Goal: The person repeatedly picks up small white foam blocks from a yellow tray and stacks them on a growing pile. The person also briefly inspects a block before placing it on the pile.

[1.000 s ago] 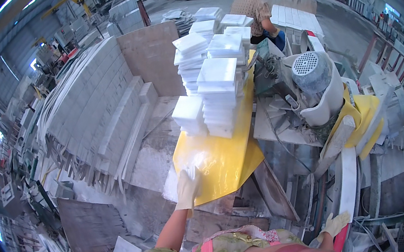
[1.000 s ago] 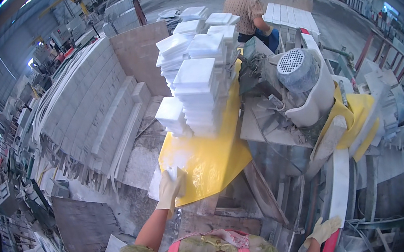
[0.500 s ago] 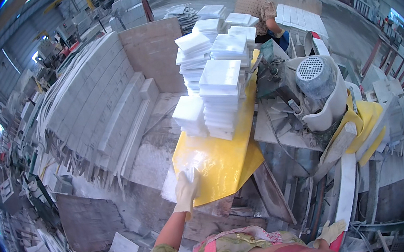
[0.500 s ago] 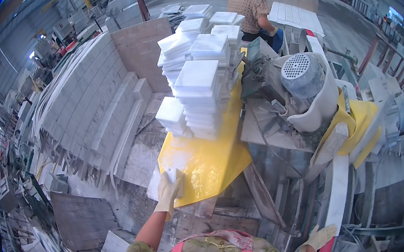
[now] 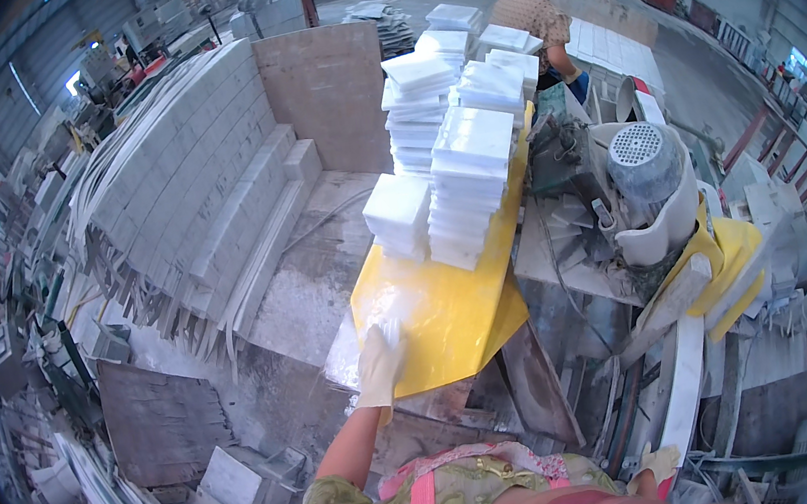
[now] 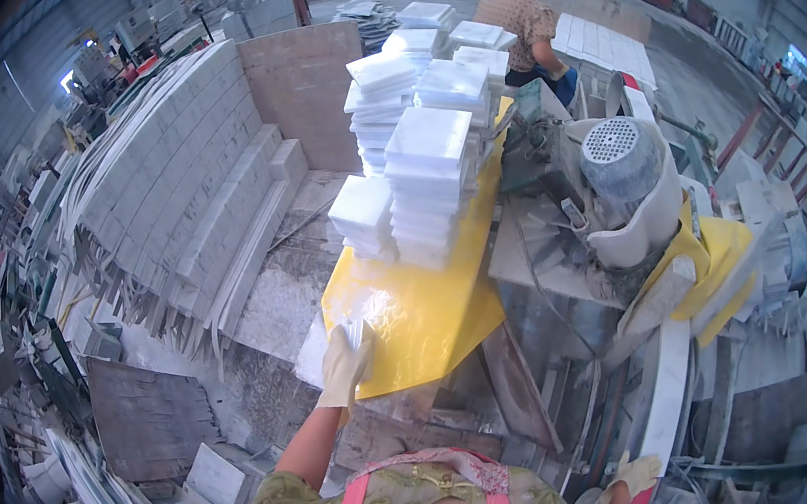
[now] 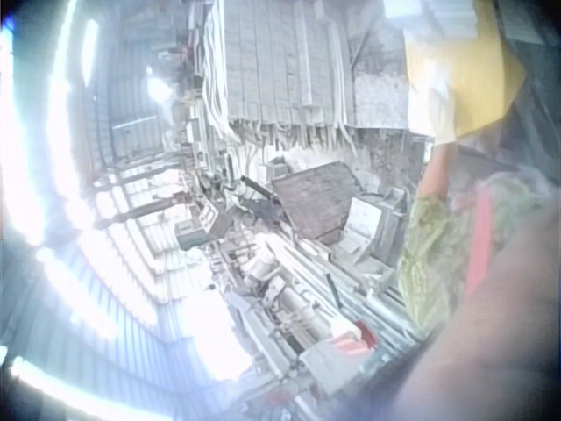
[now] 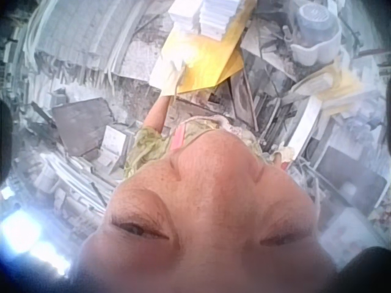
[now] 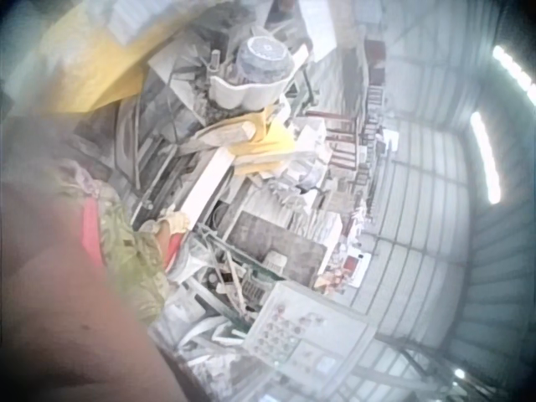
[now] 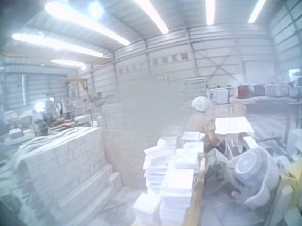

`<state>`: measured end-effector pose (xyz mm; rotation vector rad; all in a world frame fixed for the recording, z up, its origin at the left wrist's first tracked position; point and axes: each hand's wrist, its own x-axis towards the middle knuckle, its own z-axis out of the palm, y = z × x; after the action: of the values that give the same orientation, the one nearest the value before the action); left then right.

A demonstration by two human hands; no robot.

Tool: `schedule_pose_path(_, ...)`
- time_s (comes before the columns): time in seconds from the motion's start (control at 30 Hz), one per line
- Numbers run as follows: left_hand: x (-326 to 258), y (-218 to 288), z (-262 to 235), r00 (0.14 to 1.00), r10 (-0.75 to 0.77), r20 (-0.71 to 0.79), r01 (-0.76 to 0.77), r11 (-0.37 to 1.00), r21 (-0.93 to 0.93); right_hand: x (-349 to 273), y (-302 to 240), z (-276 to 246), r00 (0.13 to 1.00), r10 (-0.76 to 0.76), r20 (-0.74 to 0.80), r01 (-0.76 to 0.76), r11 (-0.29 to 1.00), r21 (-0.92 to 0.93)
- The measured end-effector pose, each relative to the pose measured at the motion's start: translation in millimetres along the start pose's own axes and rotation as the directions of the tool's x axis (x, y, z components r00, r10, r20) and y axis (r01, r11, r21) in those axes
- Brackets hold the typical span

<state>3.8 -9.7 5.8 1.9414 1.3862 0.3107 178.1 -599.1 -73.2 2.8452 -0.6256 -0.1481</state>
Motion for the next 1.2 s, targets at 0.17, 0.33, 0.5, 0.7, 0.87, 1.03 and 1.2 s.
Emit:
schedule_pose_path(0.17, 4.3, -2.4, 2.4, 1.000, 0.005, 0.009, -0.006, 0.998, 0.059, 13.4, 13.0, 27.1, 0.996, -0.075, -0.048, 0.073, 0.997, -0.031)
schedule_pose_path(0.33, 2.0, 1.2, -1.8, 0.999, 0.002, 0.039, -0.004, 0.999, 0.047, 17.5, 22.0, 49.7, 0.986, -0.081, -0.144, 0.082, 0.997, -0.002)
schedule_pose_path(0.5, 2.3, 2.4, -0.7, 0.999, -0.004, 0.033, 0.002, 0.998, 0.056, 12.4, 23.0, 51.0, 0.978, -0.094, -0.187, 0.099, 0.995, 0.018)
schedule_pose_path(0.7, 6.0, -4.7, 4.4, 1.000, 0.029, -0.012, -0.028, 0.998, 0.051, 6.7, 25.2, 46.2, 0.983, -0.086, -0.165, 0.097, 0.993, 0.060)
schedule_pose_path(0.87, 5.2, -6.2, 5.1, 1.000, 0.030, -0.001, -0.030, 0.999, 0.041, 3.9, 29.0, 44.7, 0.992, -0.081, -0.094, 0.087, 0.994, 0.061)
schedule_pose_path(1.03, 4.2, -4.4, 3.5, 0.999, 0.044, -0.009, -0.044, 0.998, 0.036, 3.5, 31.3, 42.1, 0.997, -0.075, -0.030, 0.076, 0.997, 0.009)
schedule_pose_path(1.2, 2.2, -4.5, 0.6, 0.997, 0.071, 0.008, -0.071, 0.997, 0.034, 4.6, 37.1, 43.8, 0.992, -0.127, 0.001, 0.127, 0.991, 0.032)
